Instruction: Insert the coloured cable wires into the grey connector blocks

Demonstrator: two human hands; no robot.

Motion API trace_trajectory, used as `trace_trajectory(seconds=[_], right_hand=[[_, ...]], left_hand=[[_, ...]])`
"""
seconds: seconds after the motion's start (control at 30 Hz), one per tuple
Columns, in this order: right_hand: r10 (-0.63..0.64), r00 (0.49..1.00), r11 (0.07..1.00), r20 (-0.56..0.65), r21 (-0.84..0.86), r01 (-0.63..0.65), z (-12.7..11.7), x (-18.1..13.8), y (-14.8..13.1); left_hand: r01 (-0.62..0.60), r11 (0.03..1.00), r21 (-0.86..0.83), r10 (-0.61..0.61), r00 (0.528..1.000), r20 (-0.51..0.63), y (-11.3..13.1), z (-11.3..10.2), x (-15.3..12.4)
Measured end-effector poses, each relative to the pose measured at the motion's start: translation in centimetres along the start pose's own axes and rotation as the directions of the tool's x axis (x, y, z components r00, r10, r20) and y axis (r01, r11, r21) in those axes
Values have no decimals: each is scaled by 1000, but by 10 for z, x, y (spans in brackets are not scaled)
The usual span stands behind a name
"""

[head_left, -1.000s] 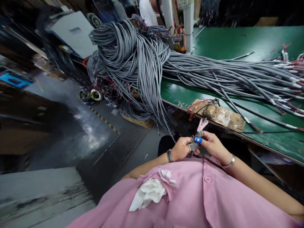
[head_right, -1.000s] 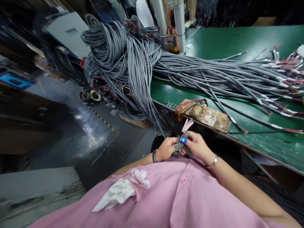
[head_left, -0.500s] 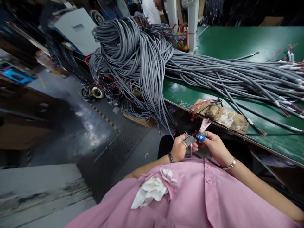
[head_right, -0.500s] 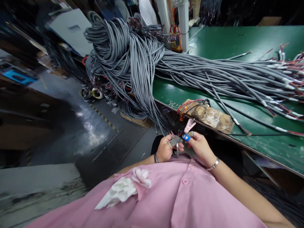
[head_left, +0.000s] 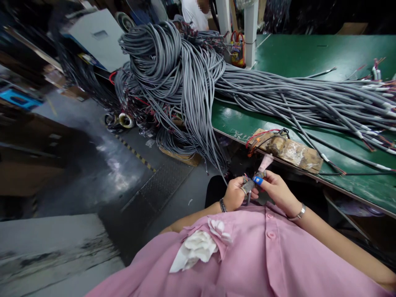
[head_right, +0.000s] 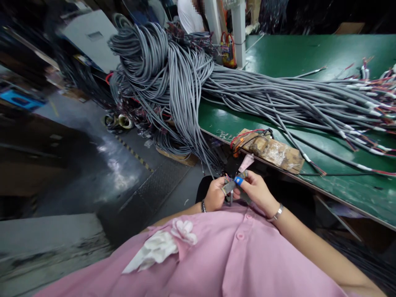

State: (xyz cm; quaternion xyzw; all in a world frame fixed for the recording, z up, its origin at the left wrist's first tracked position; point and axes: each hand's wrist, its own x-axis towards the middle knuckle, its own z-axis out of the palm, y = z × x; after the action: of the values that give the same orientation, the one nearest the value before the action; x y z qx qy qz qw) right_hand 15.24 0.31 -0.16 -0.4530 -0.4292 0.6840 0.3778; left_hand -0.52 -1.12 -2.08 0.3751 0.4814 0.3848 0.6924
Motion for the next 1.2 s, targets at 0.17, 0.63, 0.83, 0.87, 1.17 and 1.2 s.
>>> trace_trajectory(seconds=[0.17,0.63,0.83,0.87,1.17,1.2], right_hand=[[35,998,998,-43,52,-33,2,1,3],[-8,998,991,-60,133,16,10,-1,1],[40,999,993,26,115,-42,8,0,-3],[40,999,994,24,99,-42,8,1,-4],[18,1000,998,-25,-63,-20,1,6,4],[16,1000,997,-26,-71,-18,0,6,4]], left_hand=[[-15,999,35,14,1000,2,2,1,-1],[-12,992,-129,-1,995,-101,-4,1,2],[-6,996,-92,-2,997,-81,-7,-1,3],[-3,997,-81,-2,998,-64,-6,-1,2],[12,998,57,-12,1000,0,4,3,-1],[8,998,60,-8,1000,1,4,3,-1]])
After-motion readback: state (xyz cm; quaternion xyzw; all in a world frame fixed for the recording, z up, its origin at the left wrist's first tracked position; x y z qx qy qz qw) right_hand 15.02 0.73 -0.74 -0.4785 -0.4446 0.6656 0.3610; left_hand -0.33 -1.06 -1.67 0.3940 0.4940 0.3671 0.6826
